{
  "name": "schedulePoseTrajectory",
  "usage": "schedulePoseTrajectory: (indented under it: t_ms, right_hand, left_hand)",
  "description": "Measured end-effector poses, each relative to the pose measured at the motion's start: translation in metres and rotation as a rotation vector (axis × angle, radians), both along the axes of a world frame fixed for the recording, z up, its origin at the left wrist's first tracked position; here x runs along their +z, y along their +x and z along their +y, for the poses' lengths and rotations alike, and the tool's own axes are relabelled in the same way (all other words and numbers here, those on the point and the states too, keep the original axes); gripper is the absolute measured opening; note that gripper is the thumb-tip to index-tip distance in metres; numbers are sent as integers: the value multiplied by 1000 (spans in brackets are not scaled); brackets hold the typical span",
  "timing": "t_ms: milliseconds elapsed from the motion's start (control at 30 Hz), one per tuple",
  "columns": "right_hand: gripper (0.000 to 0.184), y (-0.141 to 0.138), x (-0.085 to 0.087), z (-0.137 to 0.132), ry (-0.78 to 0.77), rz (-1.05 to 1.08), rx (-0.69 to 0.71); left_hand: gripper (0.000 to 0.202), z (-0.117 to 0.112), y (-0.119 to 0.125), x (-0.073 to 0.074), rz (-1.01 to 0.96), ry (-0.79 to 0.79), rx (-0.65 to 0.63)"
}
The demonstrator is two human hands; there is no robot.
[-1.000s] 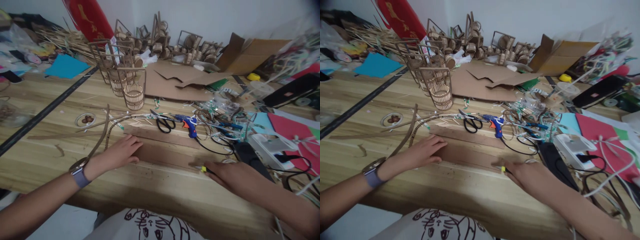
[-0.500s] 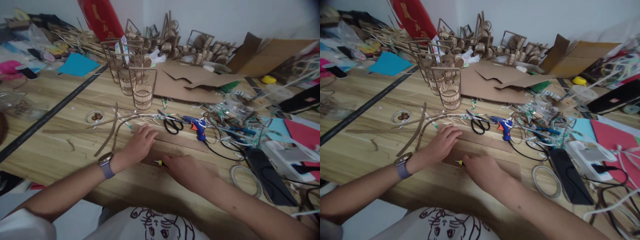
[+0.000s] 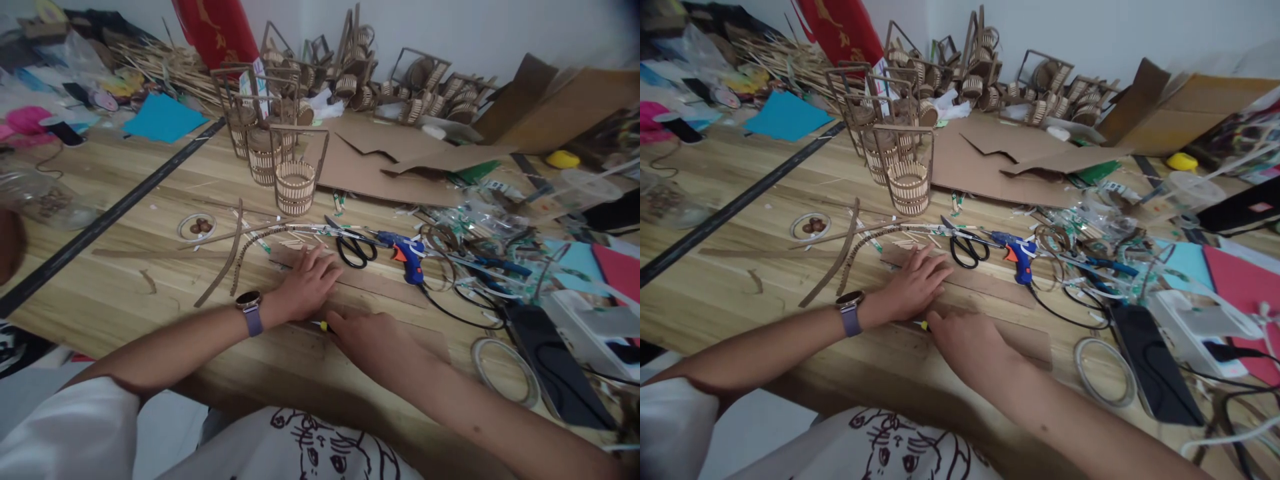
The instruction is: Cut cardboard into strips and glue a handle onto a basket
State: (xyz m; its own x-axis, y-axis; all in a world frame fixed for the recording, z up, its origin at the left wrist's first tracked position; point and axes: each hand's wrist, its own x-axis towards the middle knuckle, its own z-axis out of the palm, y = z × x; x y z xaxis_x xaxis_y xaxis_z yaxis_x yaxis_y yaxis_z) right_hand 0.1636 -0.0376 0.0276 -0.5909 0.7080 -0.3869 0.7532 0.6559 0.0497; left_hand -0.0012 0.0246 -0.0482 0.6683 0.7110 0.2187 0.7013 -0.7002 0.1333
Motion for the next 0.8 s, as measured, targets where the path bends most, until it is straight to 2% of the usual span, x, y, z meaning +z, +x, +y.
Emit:
schedulePoseTrajectory:
  t_ms: [200, 433, 567, 800]
  right_hand:
    - [22, 0, 2, 0, -7, -16, 9]
    - [39, -13, 18, 1, -60, -92, -31]
    - [50, -21, 26, 7, -90, -123, -3]
    - [51, -24, 29, 12, -139, -171, 16]
  left_hand:
    - [37, 0, 0, 0, 3, -1, -8]
    - [46, 0, -1, -1, 25, -1, -29]
    - [52, 2, -2, -2, 38, -4, -46]
    - [57, 2, -2, -4, 41, -12, -78]
